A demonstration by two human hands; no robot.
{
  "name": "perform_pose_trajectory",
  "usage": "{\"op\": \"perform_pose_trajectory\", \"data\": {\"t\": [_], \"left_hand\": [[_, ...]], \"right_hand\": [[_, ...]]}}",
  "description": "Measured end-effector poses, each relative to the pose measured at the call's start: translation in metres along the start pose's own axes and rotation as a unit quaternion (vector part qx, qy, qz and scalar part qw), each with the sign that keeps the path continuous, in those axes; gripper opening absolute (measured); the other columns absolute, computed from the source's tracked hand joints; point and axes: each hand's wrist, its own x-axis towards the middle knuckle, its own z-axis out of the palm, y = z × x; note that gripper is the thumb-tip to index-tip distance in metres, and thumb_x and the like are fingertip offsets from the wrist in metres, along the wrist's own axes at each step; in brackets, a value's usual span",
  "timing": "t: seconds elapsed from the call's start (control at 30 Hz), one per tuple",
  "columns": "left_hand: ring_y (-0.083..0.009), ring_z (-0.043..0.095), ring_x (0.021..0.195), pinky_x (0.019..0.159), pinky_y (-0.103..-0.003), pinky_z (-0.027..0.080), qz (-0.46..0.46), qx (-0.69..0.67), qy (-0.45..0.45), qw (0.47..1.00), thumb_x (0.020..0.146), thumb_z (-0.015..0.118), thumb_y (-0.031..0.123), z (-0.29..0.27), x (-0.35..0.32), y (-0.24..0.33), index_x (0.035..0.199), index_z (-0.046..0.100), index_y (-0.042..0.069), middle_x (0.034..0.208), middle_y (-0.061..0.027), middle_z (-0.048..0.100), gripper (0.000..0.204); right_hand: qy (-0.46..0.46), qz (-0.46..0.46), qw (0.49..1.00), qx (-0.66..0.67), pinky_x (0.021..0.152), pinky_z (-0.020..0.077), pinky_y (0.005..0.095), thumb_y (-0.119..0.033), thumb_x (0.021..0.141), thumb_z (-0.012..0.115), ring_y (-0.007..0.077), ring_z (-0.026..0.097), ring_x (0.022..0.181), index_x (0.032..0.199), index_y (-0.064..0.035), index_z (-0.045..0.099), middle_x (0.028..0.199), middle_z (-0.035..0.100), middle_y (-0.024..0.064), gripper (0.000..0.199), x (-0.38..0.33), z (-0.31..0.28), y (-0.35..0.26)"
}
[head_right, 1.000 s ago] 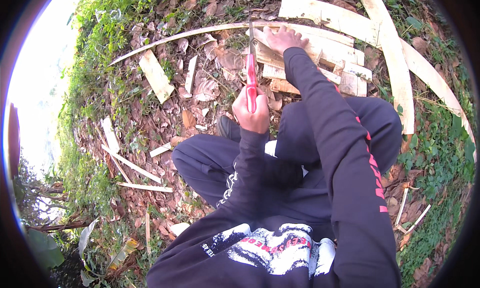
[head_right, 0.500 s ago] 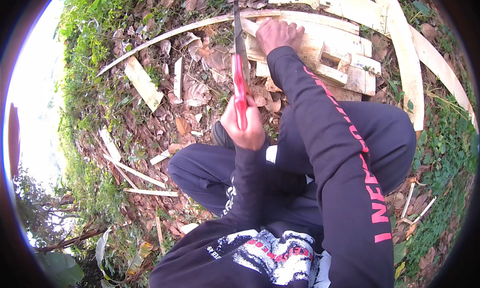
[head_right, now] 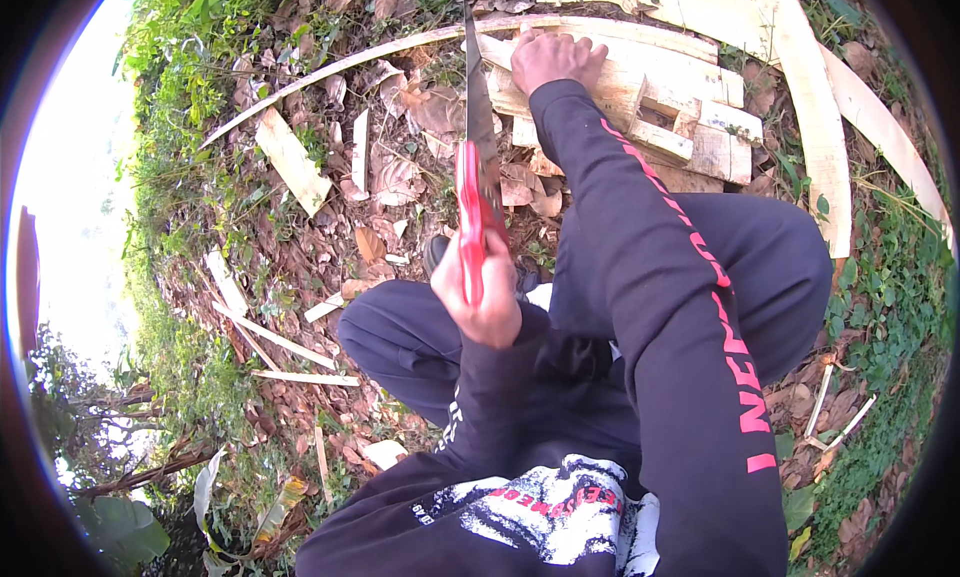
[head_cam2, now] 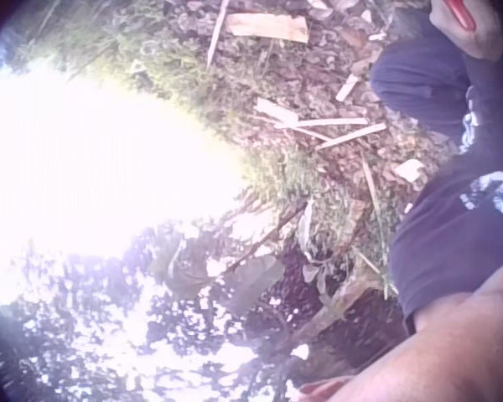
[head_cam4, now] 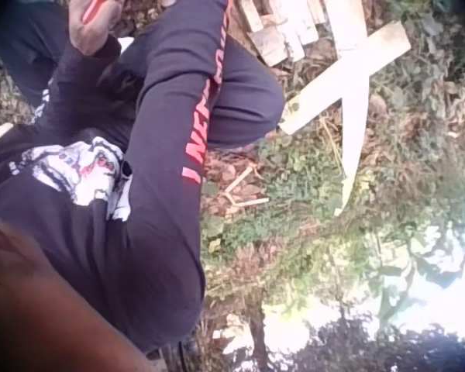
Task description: The person sits on the ground in a wooded area and uses a red hand saw to cut a piece of light-colored wood. They hold the wood steady with one hand and saw back and forth with the other, producing sawdust and cutting the wood into smaller pieces.
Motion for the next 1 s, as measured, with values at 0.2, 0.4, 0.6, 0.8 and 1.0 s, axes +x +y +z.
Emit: {"op": "perform_pose_trajectory", "data": {"t": [0.2,0.4,0.6,0.8,1.0], "left_hand": [[-0.0219,0.051,0.047,0.051,-0.036,0.041,0.180,0.011,-0.072,0.981,0.080,0.053,0.002,0.049,0.103,-0.006,0.076,0.055,-0.002,0.055,-0.0113,0.052,0.006],[-0.0066,0.051,0.056,0.054,-0.024,0.040,0.024,-0.067,-0.082,0.994,0.081,0.052,-0.002,-0.011,-0.008,0.015,0.084,0.060,-0.005,0.062,-0.0027,0.055,0.009],[-0.0168,0.048,0.048,0.050,-0.032,0.040,0.222,0.019,-0.057,0.973,0.083,0.055,0.002,0.052,0.106,0.003,0.078,0.059,-0.003,0.058,-0.0088,0.054,0.008],[-0.0061,0.051,0.058,0.054,-0.023,0.041,0.054,-0.056,-0.110,0.991,0.083,0.052,-0.002,0.001,0.014,0.023,0.085,0.059,-0.006,0.065,-0.0022,0.054,0.009],[-0.0108,0.048,0.052,0.052,-0.029,0.038,0.128,-0.017,-0.094,0.987,0.087,0.056,0.001,0.030,0.061,0.016,0.081,0.063,-0.003,0.057,-0.0054,0.054,0.011]], "right_hand": [[-0.012,0.011,1.000,0.022,0.102,0.0349,0.0525,-0.043,0.103,0.026,0.0317,0.064,0.107,0.100,-0.0059,0.075,0.107,0.073,0.0153,0.062,-0.001,0.001,-0.008],[-0.036,-0.002,0.999,0.013,0.103,0.0343,0.0518,-0.042,0.102,0.027,0.0318,0.065,0.106,0.099,-0.0061,0.075,0.107,0.073,0.0158,0.060,0.000,-0.012,-0.002],[-0.026,0.003,0.999,0.024,0.105,0.0315,0.0531,-0.045,0.103,0.023,0.0323,0.061,0.115,0.108,-0.0042,0.073,0.116,0.071,0.0154,0.065,-0.004,-0.005,-0.008],[-0.062,0.016,0.998,0.012,0.106,0.0324,0.0530,-0.043,0.102,0.024,0.0315,0.061,0.115,0.108,-0.0061,0.074,0.118,0.070,0.0144,0.062,0.005,-0.012,-0.004],[-0.007,-0.015,1.000,0.025,0.103,0.0332,0.0514,-0.042,0.103,0.024,0.0332,0.061,0.114,0.107,-0.0054,0.074,0.117,0.070,0.0159,0.062,0.001,-0.002,0.002]]}}
